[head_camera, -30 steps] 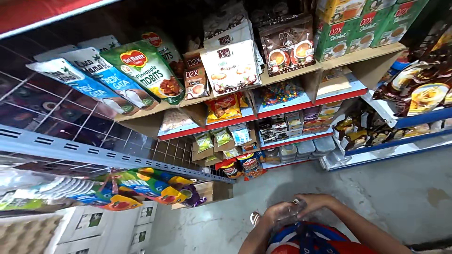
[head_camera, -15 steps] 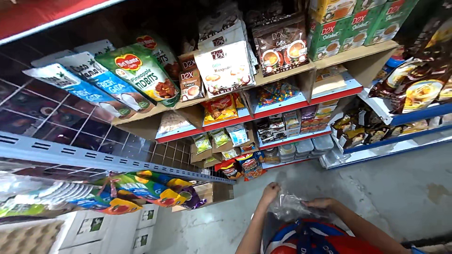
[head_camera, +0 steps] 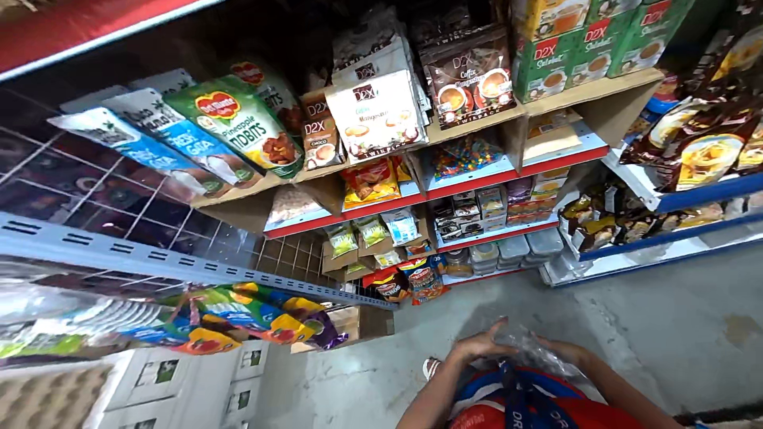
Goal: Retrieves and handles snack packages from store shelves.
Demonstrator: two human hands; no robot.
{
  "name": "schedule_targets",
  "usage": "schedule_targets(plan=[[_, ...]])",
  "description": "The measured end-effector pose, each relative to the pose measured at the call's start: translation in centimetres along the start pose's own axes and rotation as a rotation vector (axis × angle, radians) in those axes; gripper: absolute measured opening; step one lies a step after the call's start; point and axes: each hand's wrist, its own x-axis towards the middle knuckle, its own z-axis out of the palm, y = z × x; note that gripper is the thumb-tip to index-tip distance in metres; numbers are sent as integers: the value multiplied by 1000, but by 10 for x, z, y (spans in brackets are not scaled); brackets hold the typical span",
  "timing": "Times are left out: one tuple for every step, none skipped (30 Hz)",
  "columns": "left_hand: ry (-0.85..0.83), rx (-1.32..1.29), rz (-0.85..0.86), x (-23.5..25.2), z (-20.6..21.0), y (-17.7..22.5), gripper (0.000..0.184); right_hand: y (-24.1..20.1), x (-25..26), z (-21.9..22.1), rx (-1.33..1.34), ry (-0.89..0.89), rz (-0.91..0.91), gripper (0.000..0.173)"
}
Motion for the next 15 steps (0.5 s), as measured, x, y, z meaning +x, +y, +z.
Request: schedule_targets(plan=[[-29,-67,-2,2,3,-4,96,-2,0,0,2,0,11,61],[-53,-111,3,3,4,-7,95,-4,0,0,-5,-17,17,61],[-75,-134,12,3,4,-7,93,-6,2,0,-12,-41,18,62],[-85,-142,19,1,5,-6,90,-7,3,0,-19,-61,18,62],[-85,-154,26,-2,6,-4,88,-9,4,1,-27,-73,20,61],[-75,-193,32,-5,8,-3,85,-12,2,4,-37,-73,22,61],[-61,-246,40,-7,10,-2,82,-15,1,7,-41,-73,22,60],[-45,-298,54,-9,13,-1,78,-20,-1,11,-45,-81,21,60],[-29,-339,68,-11,15,-3,75,-26,-4,16,-54,-91,16,60],[-1,-374,80,-11,17,-5,71,-29,-3,17,-60,-121,11,60],[40,-399,88,-11,19,-8,68,-33,1,14,-88,-129,1,60],[82,-422,80,-11,21,-10,67,-38,5,11,-168,-61,-10,59],[119,-443,69,-12,23,-12,66,-44,9,8,-282,59,-26,59],[151,-467,65,-12,24,-15,65,-51,15,3,-394,167,-62,59],[185,-492,71,-12,24,-17,64,-61,16,0,-483,253,-107,61]])
